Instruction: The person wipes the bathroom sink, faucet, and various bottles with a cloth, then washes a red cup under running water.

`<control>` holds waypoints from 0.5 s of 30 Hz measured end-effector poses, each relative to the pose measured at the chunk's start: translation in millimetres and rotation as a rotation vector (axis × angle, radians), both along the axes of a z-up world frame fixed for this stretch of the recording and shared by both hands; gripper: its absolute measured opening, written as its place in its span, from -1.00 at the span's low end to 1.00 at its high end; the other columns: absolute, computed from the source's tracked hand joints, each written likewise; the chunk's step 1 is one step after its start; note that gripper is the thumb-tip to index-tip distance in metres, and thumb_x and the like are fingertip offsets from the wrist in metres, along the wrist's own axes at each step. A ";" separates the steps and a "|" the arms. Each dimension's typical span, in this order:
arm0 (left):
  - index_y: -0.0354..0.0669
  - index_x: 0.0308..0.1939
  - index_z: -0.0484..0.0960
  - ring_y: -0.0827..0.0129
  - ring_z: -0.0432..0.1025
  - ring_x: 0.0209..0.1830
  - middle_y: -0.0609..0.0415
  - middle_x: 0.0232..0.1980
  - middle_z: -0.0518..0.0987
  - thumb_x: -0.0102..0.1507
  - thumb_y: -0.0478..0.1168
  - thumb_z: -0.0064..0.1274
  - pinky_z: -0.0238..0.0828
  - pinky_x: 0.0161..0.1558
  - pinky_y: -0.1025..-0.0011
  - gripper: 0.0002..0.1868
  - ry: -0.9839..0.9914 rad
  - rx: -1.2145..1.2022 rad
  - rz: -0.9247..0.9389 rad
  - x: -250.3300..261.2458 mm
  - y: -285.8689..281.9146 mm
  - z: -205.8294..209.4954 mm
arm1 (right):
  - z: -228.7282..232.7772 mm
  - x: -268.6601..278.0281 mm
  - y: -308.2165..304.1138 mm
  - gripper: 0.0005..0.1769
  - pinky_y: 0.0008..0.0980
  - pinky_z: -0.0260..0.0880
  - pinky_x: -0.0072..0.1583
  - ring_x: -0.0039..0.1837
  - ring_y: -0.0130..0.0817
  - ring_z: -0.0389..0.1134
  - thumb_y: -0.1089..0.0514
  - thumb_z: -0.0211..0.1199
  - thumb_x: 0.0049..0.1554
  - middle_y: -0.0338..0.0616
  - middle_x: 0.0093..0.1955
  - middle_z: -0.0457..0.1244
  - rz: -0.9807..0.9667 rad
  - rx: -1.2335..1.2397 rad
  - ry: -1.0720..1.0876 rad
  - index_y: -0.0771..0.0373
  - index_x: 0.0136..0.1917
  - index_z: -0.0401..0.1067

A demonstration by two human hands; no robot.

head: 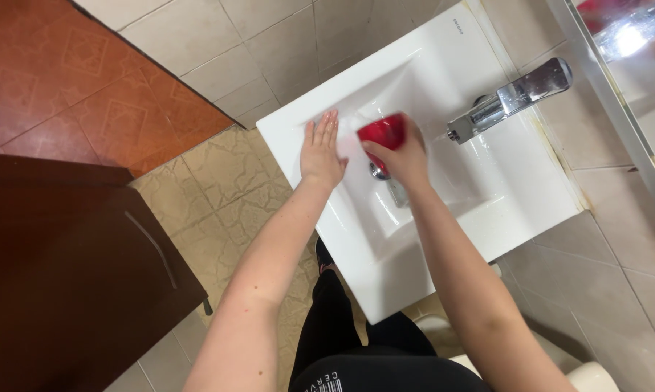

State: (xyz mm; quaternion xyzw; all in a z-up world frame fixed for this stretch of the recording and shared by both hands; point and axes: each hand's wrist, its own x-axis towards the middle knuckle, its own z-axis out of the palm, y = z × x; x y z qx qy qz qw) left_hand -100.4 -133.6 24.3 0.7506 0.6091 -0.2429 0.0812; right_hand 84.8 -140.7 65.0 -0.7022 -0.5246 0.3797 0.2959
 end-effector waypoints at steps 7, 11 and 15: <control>-0.26 0.63 -0.12 0.19 -0.40 0.73 -0.08 0.71 -0.24 0.40 0.39 -0.53 -0.68 0.63 0.06 -0.04 0.027 -0.134 0.021 17.9 -6.1 -2.2 | 39.0 34.2 -51.0 0.20 0.17 0.25 0.42 0.47 0.27 0.19 0.03 0.71 -0.15 0.23 0.43 0.17 -0.215 -0.016 0.227 0.27 0.58 0.09; -0.29 0.62 -0.11 0.09 -0.36 0.72 -0.13 0.71 -0.21 0.34 0.45 -0.45 -0.59 0.64 0.09 0.04 -0.094 -0.218 0.029 36.4 -13.4 -21.6 | 16.5 57.3 -50.7 0.15 0.09 0.26 0.46 0.46 0.12 0.20 0.18 0.74 -0.19 0.07 0.40 0.19 -0.240 0.161 0.317 0.20 0.53 0.14; -0.30 0.62 -0.12 0.09 -0.39 0.72 -0.13 0.71 -0.24 0.29 0.48 -0.33 -0.59 0.64 0.10 0.11 -0.169 -0.257 0.067 44.3 -20.0 -29.2 | 21.3 66.0 -41.5 0.17 -0.04 0.26 0.46 0.46 -0.11 0.21 0.19 0.78 -0.20 -0.15 0.39 0.20 -0.198 0.315 0.325 0.06 0.52 0.14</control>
